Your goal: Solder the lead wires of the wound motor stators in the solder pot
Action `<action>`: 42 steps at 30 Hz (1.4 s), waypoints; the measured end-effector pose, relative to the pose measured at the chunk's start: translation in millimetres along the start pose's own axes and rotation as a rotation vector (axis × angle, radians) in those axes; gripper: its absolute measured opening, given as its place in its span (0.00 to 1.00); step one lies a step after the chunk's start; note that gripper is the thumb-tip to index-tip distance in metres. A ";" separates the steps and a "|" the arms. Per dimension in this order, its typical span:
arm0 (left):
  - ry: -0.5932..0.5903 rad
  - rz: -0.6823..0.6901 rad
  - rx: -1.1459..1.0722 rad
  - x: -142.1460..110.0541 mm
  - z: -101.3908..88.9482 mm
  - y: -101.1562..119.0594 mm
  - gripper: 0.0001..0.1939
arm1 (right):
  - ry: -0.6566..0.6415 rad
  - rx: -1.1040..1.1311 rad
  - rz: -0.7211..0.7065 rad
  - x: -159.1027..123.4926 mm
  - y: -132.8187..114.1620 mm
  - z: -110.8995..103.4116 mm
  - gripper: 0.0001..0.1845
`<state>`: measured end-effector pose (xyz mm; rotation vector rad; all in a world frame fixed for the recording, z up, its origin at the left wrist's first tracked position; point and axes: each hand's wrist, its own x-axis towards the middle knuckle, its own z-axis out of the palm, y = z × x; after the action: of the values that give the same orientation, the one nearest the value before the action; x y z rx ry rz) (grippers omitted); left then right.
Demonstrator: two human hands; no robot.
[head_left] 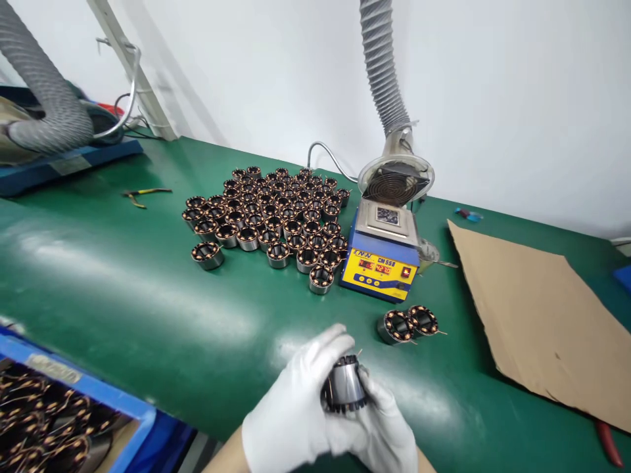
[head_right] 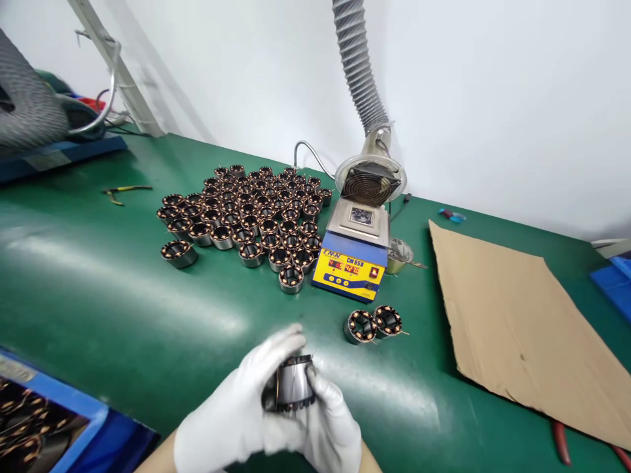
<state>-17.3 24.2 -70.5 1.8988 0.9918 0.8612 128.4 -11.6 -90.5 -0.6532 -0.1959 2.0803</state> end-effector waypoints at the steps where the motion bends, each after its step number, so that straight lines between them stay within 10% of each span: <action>1: -0.025 0.034 0.031 -1.9 1.6 -0.4 0.43 | 0.006 0.029 0.015 0.8 1.0 -1.5 0.18; 7: -0.014 -0.123 -0.204 18.0 -6.3 15.1 0.07 | -0.019 0.049 -0.022 3.9 0.5 0.6 0.15; 11: 0.136 -0.385 -0.488 28.7 -15.6 9.7 0.18 | -0.086 0.017 0.046 6.3 -2.9 1.0 0.19; 17: -0.217 -0.471 -0.571 21.8 -12.0 -1.9 0.19 | -0.177 0.067 0.058 9.4 -1.9 -2.7 0.22; 20: -0.030 -0.348 -0.559 27.4 0.4 4.0 0.07 | -0.170 0.063 0.033 9.1 -1.0 -2.4 0.20; 27: 0.684 -0.540 -0.877 21.7 4.2 -11.8 0.13 | -0.159 0.127 0.108 9.6 -7.1 2.8 0.22; 33: -0.065 -0.330 -0.422 0.7 -1.7 -12.1 0.44 | -0.051 0.097 0.134 10.1 -7.3 -1.3 0.25; 35: -0.099 -0.328 -0.451 4.1 2.3 -4.3 0.42 | -0.026 0.061 0.167 9.1 -6.6 -2.4 0.28; 39: 0.221 -0.621 -0.658 20.7 8.6 2.0 0.09 | -0.095 0.040 0.195 7.0 -5.7 -1.5 0.27; 42: 0.486 -0.642 -0.756 28.5 7.8 -6.4 0.07 | -0.120 0.080 0.165 6.5 -5.8 -0.5 0.25</action>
<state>0.2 48.6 -74.0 0.6791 1.2259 1.1045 130.0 -3.1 -91.1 -0.5115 -0.1296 2.2755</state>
